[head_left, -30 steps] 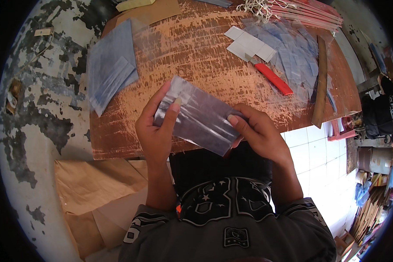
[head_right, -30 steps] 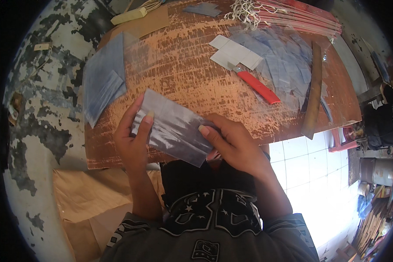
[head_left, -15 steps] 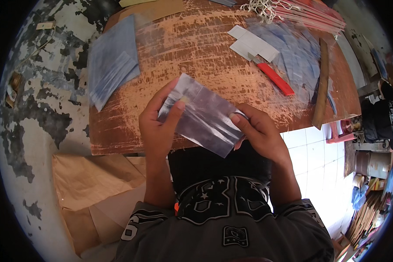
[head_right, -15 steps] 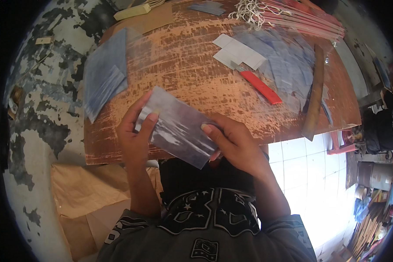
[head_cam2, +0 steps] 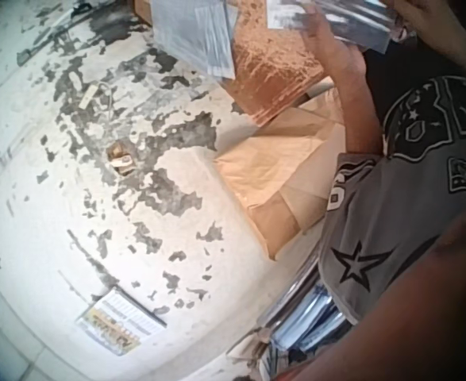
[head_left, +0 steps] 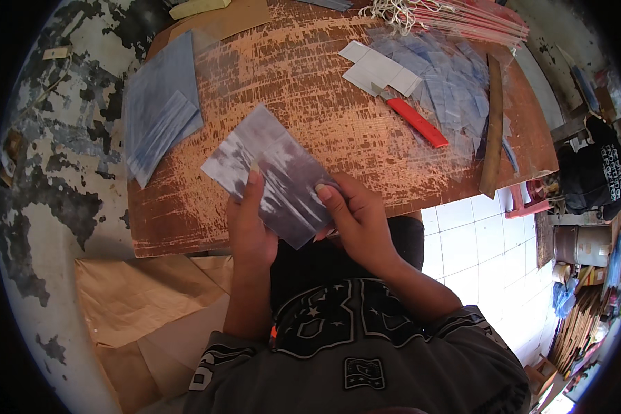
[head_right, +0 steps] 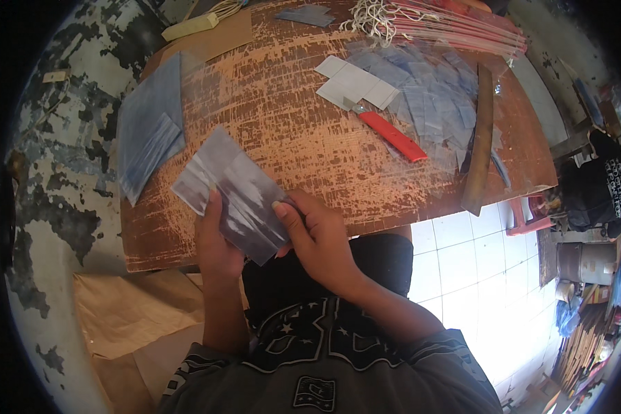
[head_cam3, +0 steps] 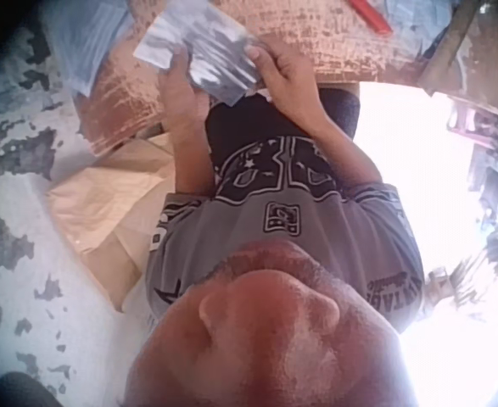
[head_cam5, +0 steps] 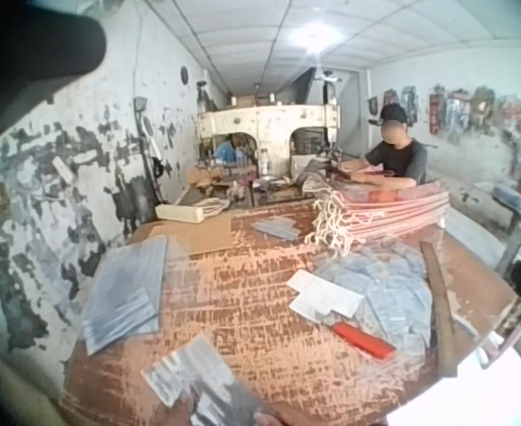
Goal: The person cuts small rectangular pieces from a stack of translucent plastic sheets using a red utility knife. They repeatedly fold the sheets, align them on a wooden table, and slice off sections, placing the cut pieces into a pile.
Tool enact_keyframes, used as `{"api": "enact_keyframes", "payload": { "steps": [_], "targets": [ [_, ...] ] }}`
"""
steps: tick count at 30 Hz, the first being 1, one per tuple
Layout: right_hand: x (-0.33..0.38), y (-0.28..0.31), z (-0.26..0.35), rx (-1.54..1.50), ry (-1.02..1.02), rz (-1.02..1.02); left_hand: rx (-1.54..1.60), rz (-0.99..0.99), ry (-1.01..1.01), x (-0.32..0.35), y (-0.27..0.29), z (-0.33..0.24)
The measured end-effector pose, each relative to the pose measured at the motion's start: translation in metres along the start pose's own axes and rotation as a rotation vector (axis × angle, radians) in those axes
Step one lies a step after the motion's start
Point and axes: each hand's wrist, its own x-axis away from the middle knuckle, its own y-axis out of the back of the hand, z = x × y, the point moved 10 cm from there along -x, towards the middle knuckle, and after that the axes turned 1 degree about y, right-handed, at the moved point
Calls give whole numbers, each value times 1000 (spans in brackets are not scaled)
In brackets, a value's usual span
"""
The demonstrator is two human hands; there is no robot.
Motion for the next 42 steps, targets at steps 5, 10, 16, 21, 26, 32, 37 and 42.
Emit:
{"api": "enact_keyframes", "payload": {
  "steps": [5,10,16,21,26,32,37,42],
  "targets": [
    [2,-4,1,51,74,-13,-162,-141,-122,1,7,-6],
    [4,-8,-8,42,-55,87,-326,-114,-232,-5,2,-27],
    [9,-14,-11,138,-196,438,-451,96,-83,-4,-13,-31],
    [11,-10,-4,287,-150,481,-579,307,19,-1,-34,-28],
    [6,-5,3,236,-154,479,-599,456,75,0,-42,-16],
    [3,3,-4,179,-222,387,-754,473,84,-6,-52,-19],
    [2,3,0,135,-172,327,-761,482,55,-8,-57,-22],
    [2,8,-1,123,-182,287,-656,443,94,-9,-53,-20]
  ]
}}
